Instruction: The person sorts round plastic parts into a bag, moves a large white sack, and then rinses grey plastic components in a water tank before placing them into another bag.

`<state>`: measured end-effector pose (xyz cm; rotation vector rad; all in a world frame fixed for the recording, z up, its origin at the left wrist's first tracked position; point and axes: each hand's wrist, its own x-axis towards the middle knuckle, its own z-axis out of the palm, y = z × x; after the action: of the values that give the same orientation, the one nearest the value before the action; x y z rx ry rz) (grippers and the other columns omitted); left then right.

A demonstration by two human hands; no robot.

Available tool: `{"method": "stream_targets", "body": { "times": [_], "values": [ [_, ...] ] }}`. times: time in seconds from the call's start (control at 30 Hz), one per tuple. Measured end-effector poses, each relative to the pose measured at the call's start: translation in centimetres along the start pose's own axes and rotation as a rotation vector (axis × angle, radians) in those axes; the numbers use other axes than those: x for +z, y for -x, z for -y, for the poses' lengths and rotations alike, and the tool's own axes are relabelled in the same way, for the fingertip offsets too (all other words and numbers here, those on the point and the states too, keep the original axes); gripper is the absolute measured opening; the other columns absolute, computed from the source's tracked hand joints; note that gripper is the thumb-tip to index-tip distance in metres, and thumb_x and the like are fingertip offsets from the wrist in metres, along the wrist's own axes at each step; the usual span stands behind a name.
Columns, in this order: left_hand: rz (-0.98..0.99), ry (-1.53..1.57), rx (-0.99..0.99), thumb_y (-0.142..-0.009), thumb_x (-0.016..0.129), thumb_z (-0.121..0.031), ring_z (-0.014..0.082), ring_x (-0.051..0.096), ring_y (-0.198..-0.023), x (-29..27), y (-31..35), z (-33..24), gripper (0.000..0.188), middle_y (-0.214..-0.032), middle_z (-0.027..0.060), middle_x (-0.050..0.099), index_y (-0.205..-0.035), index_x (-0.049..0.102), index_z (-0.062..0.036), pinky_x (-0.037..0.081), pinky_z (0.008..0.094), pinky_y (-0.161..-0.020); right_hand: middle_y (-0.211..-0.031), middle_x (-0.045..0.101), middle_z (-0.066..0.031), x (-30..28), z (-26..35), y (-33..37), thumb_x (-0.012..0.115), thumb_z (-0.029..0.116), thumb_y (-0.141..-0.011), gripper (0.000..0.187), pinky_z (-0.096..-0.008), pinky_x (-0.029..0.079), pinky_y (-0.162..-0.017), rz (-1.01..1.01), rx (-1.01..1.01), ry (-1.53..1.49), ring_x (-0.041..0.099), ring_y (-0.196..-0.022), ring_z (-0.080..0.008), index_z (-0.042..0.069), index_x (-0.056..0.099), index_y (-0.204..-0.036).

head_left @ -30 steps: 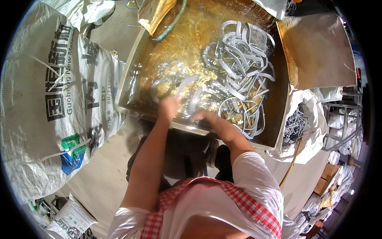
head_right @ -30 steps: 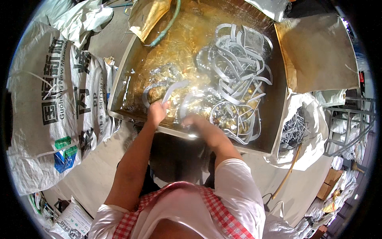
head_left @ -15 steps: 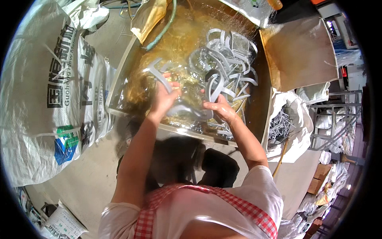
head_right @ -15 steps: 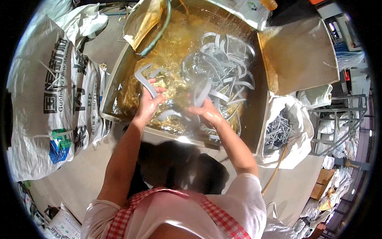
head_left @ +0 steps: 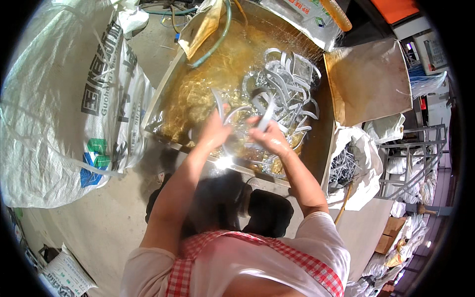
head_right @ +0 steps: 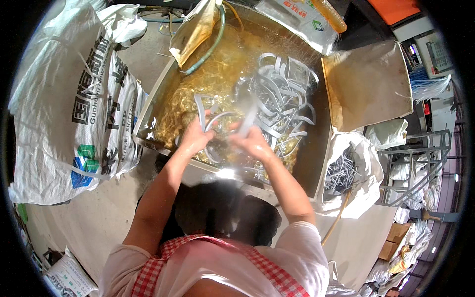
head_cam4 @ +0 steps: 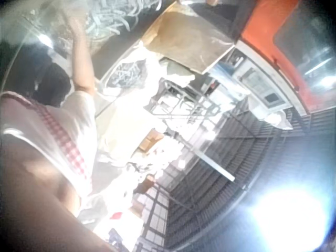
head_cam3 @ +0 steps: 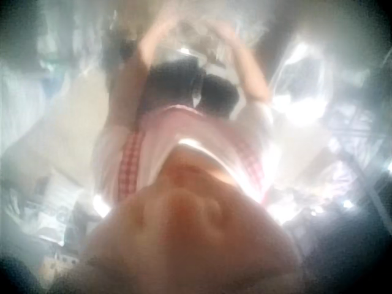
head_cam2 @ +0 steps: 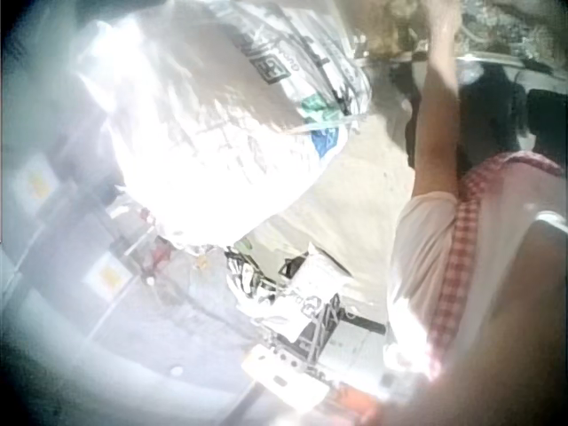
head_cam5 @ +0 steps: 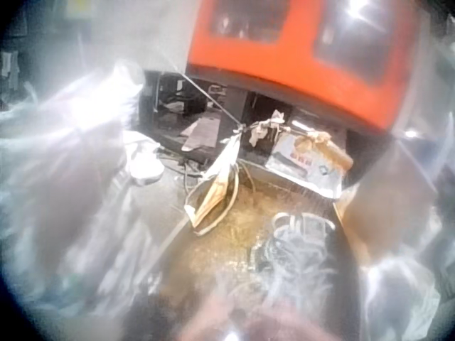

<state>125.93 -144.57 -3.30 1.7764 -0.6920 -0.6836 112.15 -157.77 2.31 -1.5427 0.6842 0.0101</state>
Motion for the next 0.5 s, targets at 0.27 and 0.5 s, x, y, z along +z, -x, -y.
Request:
{"method": "stream_targets", "body": {
  "times": [0.27, 0.5],
  "values": [
    [0.071, -0.129, 0.149, -0.068, 0.052, 0.006, 0.0323, 0.06, -0.087, -2.0, 0.1, -2.4, 0.034, -0.087, 0.0118, 0.064, -0.096, 0.062, -0.0099, 0.045, 0.0384, -0.075, -0.081, 0.062, -0.0064, 1.4, 1.3, -0.8, 0.058, 0.005, -0.069, 0.042, -0.0263, 0.048, -0.063, 0.174, 0.06, 0.479, 0.059, -0.071, -0.014, 0.002, 0.054, -0.111],
    [-0.216, 0.464, -0.238, -0.087, 0.053, -0.01, 0.0237, 0.054, -0.103, -2.0, -1.0, -1.5, 0.036, -0.113, 0.0159, 0.054, -0.12, 0.045, 0.004, 0.044, 0.0345, -0.089, -0.08, 0.062, -0.0071, 2.1, 0.8, -0.6, 0.058, 0.006, -0.072, 0.011, -0.0249, 0.047, -0.063, -0.271, -0.099, -0.068, 0.056, -0.068, -0.0128, 0.0, 0.056, -0.081]
  ]
}}
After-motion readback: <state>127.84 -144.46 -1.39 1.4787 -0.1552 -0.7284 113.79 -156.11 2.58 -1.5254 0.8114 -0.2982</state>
